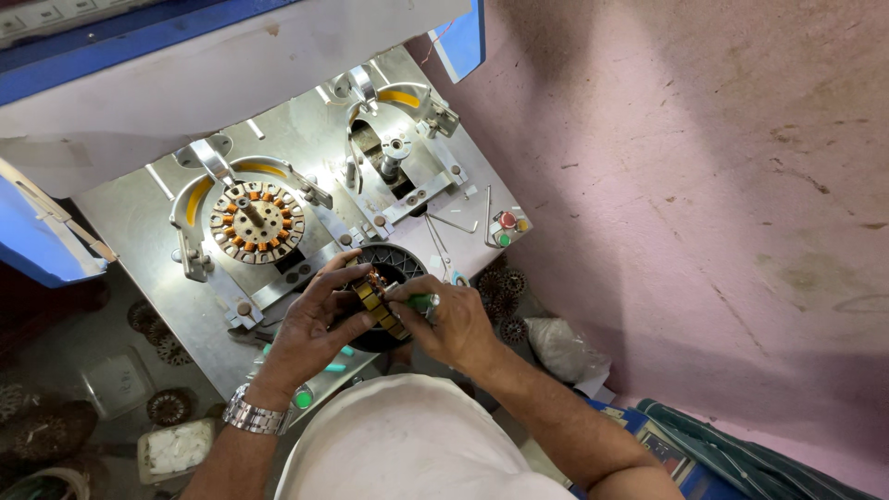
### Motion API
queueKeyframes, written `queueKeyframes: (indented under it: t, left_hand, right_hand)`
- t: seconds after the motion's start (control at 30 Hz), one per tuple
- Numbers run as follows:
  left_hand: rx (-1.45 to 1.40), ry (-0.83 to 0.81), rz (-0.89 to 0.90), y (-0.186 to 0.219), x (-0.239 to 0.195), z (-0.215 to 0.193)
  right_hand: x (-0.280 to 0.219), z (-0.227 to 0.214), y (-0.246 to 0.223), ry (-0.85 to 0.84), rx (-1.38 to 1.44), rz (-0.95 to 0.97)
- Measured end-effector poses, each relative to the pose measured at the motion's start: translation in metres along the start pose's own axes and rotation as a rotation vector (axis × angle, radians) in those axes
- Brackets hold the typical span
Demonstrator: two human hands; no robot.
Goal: The person prepares a stator by applying insulation material and then uses a machine to wind copper wire onto the component, using scissors to cut wire and a screwdriver for adjustments.
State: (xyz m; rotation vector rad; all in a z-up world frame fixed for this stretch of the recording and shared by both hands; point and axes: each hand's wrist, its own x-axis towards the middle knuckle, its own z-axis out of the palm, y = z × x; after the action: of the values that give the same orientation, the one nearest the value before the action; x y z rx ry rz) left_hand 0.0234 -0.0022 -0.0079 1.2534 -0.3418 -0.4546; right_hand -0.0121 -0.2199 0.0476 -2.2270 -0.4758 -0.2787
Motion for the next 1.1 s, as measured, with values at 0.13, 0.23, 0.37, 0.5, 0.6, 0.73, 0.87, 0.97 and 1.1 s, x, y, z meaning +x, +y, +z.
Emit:
queueKeyframes:
  t: [0.13, 0.23, 0.37, 0.5, 0.6, 0.73, 0.87, 0.97, 1.1]
  left_hand:
    - [0.054, 0.028, 0.028, 0.002, -0.004, 0.003]
    - [0.157, 0.069, 0.158, 0.003, -0.009, 0.01]
    - [0.285, 0.202, 0.336, 0.005, -0.017, 0.023]
    - [0.656, 0.306, 0.436, 0.002, -0.02, 0.027]
    - [0.642, 0.281, 0.438, 0.001, -0.015, 0.029]
    - [0.613, 0.251, 0.516, -0.003, -0.012, 0.025]
    - [0.551, 0.203, 0.575, -0.005, -0.011, 0.022]
    - [0.584, 0.186, 0.55, -0.003, -0.011, 0.022]
    - [0.641, 0.216, 0.525, -0.002, -0.014, 0.023]
  right_hand:
    - [0.009, -0.005, -0.004, -0.072, 0.008, 0.148]
    - [0.007, -0.01, -0.006, -0.082, 0.09, 0.119]
    - [0.003, -0.015, -0.006, -0.064, 0.386, 0.168]
    - [0.008, -0.012, -0.002, -0.065, 0.303, 0.08]
    - [0.017, -0.01, -0.002, -0.108, 0.123, 0.057]
    - [0.023, -0.008, 0.001, -0.189, -0.035, 0.068]
    - [0.02, -0.005, 0.006, -0.102, -0.051, -0.077]
    - [0.02, -0.007, 0.008, -0.055, -0.003, -0.176]
    - [0.031, -0.011, 0.013, -0.197, 0.09, 0.178]
